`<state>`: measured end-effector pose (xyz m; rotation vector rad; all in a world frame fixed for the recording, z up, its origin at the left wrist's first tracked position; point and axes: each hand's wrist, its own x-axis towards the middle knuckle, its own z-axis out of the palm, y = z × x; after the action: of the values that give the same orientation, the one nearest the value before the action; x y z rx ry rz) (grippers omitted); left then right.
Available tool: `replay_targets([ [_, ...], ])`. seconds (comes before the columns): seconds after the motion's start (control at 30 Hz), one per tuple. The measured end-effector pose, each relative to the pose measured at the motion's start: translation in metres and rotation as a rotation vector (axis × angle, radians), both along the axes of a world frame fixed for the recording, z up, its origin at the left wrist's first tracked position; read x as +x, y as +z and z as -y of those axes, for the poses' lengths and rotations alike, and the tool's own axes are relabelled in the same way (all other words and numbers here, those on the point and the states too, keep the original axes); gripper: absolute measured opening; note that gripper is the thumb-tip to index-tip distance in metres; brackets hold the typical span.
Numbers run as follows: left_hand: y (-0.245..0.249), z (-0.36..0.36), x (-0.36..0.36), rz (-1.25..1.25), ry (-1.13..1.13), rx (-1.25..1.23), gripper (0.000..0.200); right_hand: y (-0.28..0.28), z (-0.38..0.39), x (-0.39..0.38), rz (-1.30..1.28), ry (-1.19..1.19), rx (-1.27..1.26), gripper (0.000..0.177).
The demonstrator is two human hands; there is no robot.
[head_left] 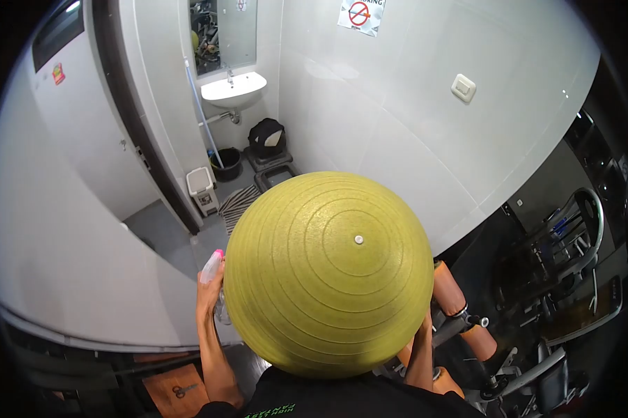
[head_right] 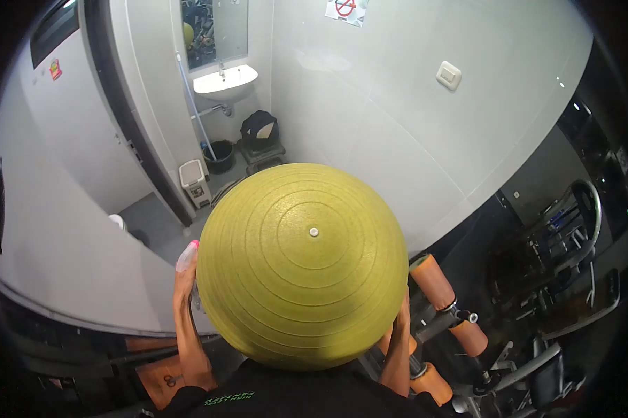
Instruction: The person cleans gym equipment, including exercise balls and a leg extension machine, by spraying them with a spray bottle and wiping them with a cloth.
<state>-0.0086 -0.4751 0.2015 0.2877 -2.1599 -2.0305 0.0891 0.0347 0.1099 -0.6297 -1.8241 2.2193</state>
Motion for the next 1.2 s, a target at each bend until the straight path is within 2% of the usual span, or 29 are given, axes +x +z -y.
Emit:
replay_targets([
  [0.3,-0.015,0.004,-0.153,0.013,-0.013,-0.005,0.034,0.031,0.008,-0.160,0.024,0.008,0.049,0.042],
  [0.4,-0.018,0.003,-0.185,-0.005,0.099,0.063,0.034,0.040,0.011,-0.205,0.037,0.015,0.066,0.042],
  [0.47,-0.028,0.016,-0.210,0.072,-0.020,0.016,0.037,0.049,0.015,-0.233,0.037,0.022,0.083,0.042],
  [0.57,-0.015,0.008,-0.247,0.038,0.007,0.046,0.042,0.062,0.023,-0.273,0.042,0.020,0.076,0.042],
  [0.63,-0.024,0.015,-0.279,0.051,-0.059,0.029,0.044,0.065,0.028,-0.292,0.068,0.005,0.058,0.043],
  [0.73,-0.029,0.018,-0.334,0.052,-0.036,0.049,0.044,0.058,0.032,-0.325,0.072,-0.040,0.131,0.045],
  [0.93,-0.013,0.044,-0.460,0.059,-0.133,0.070,0.048,0.038,0.067,-0.404,0.098,-0.136,0.022,0.042],
  [1.13,-0.021,0.077,-0.587,0.212,-0.309,0.000,0.054,0.006,0.111,-0.462,0.145,-0.277,-0.023,0.041],
  [1.2,-0.035,0.072,-0.610,0.147,-0.386,0.081,0.055,-0.010,0.121,-0.471,0.178,-0.321,-0.041,0.041],
])
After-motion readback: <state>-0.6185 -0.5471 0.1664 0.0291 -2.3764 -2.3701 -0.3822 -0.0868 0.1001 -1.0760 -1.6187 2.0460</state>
